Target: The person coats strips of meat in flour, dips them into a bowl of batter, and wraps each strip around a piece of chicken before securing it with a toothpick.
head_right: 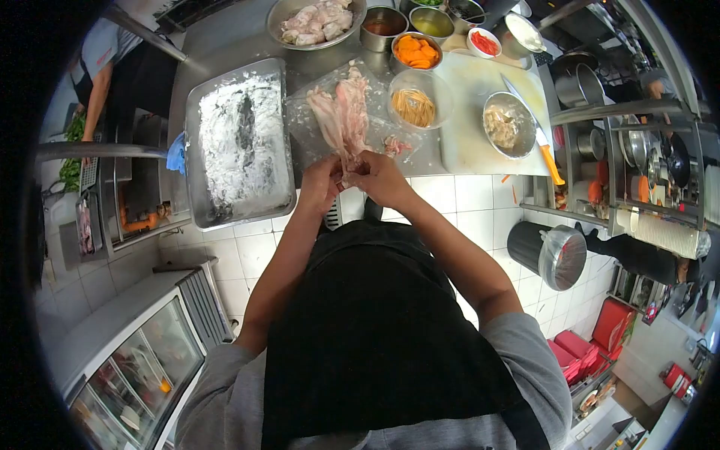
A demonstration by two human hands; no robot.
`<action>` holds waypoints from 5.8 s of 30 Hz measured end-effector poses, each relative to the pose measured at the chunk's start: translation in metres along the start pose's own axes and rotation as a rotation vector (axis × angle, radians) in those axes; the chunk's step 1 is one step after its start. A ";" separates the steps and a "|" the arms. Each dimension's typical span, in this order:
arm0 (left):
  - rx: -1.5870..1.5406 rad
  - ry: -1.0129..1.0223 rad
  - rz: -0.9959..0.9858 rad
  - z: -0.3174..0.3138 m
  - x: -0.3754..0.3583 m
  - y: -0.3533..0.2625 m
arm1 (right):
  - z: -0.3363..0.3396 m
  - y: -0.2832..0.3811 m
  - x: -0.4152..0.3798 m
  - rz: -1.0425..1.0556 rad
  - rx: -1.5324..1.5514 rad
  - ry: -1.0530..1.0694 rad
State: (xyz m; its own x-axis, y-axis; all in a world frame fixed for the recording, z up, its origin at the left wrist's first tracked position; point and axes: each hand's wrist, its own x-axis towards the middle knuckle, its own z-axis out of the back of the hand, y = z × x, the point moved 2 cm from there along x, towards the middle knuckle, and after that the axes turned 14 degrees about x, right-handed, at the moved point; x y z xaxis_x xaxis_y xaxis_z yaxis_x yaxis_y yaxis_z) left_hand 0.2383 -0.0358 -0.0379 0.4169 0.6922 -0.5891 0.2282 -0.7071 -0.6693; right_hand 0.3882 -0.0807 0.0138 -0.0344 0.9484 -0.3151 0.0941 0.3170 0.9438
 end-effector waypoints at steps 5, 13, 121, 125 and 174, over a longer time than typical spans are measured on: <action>0.174 -0.107 -0.081 0.007 0.007 0.001 | 0.022 -0.003 0.009 -0.018 -0.121 0.066; 0.483 -0.088 -0.220 0.013 -0.005 -0.082 | -0.003 -0.022 0.077 -0.408 0.691 -0.005; 0.652 -0.298 -1.605 0.085 -0.135 -0.310 | -0.216 0.332 0.059 0.679 -0.130 0.373; 0.650 -0.285 -1.582 0.081 -0.140 -0.310 | -0.216 0.337 0.059 0.695 -0.137 0.383; 0.817 -0.412 -1.268 0.056 -0.136 -0.267 | -0.165 0.269 0.097 0.845 -0.278 -0.009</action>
State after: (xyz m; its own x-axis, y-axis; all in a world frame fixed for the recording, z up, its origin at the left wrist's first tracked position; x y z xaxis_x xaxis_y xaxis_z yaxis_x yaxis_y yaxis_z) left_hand 0.0714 0.0670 0.1958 0.0383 0.8399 0.5414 -0.3480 0.5191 -0.7807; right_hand 0.2465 0.0963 0.2535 -0.0548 0.8655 0.4978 -0.1606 -0.4997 0.8512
